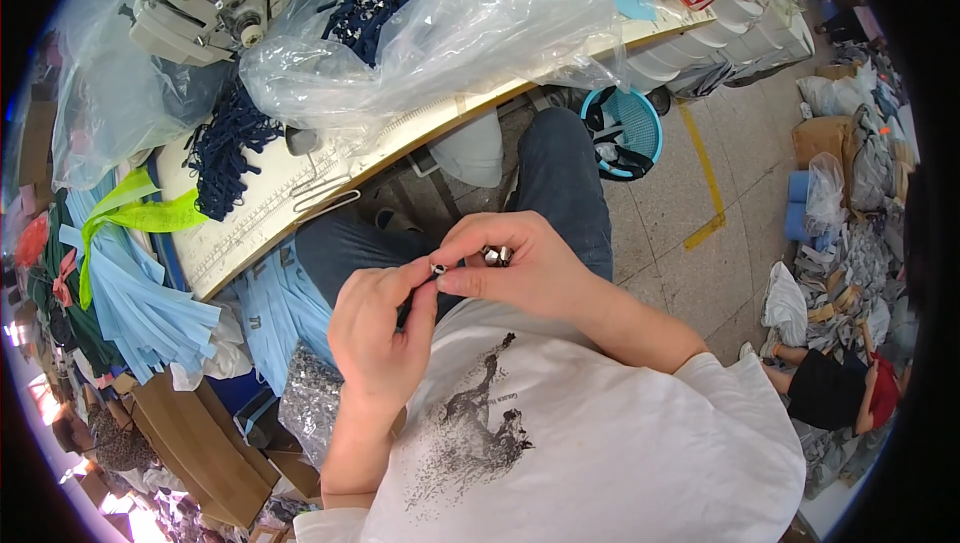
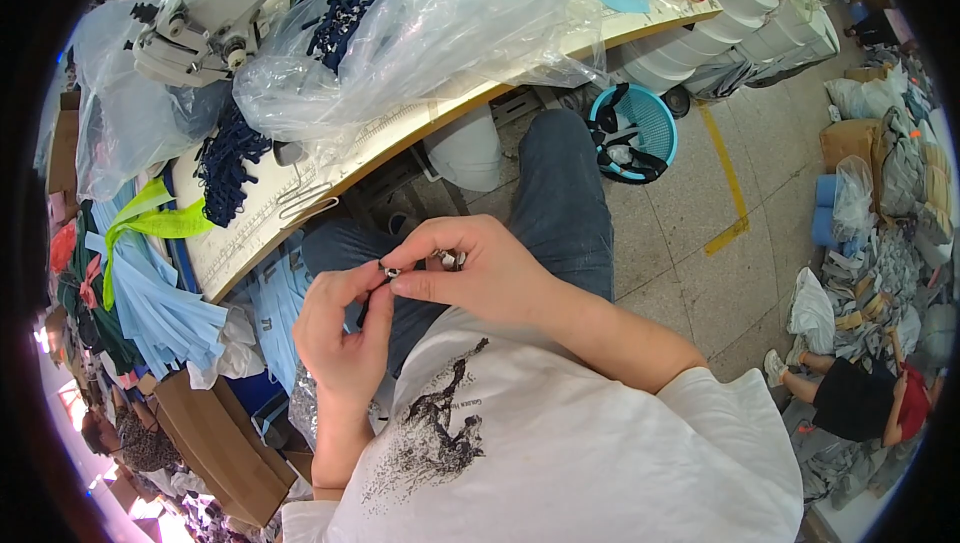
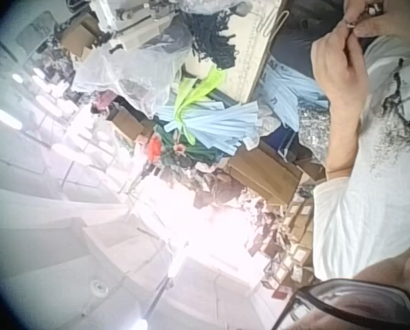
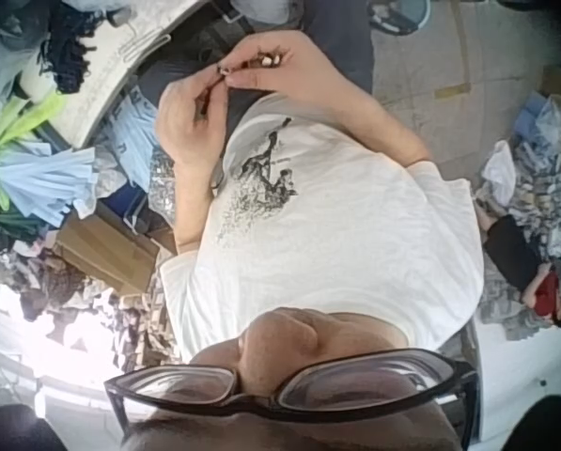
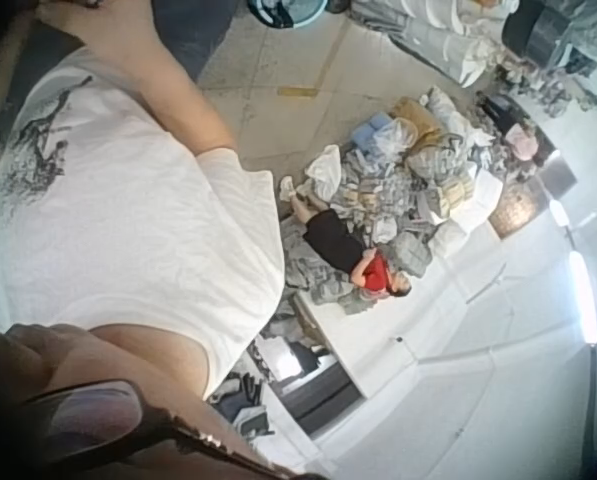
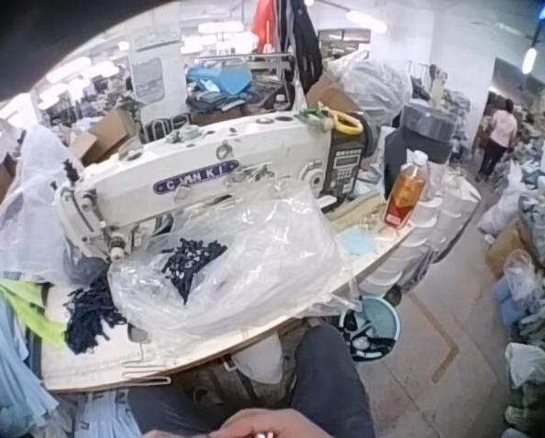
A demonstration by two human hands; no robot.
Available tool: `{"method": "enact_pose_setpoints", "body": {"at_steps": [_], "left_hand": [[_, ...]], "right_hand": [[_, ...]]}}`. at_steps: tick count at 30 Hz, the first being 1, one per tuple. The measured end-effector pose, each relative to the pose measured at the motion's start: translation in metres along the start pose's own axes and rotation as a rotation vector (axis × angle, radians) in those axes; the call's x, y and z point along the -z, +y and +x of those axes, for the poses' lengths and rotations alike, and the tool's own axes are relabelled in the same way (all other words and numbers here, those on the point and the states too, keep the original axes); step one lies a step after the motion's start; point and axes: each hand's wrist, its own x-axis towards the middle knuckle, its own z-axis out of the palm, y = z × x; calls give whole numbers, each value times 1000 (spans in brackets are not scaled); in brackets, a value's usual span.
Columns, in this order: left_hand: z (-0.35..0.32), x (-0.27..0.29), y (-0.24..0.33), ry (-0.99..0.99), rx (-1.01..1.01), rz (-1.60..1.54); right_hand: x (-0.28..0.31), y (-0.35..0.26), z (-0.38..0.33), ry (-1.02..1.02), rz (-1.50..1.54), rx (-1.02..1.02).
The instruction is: Threading small metal buckles or sliders onto narrow blue fabric straps.
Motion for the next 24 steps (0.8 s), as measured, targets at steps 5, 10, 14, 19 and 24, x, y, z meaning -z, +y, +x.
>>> {"method": "enact_pose_setpoints", "body": {"at_steps": [5,10,14,19,24], "left_hand": [[0,-5,-1,34,-27,33],[7,-7,-4,26,23,16],[10,-3,-1,31,-52,59],[1,-7,-8,21,-34,89],[1,-9,-8,38,-36,2]], "right_hand": [[3,1,1,-24,-10,-14],[2,2,6,41,-10,-64],[0,-9,5,73,-41,-155],[-3,5,4,31,-24,-74],[-5,7,0,53,87,-50]]}}
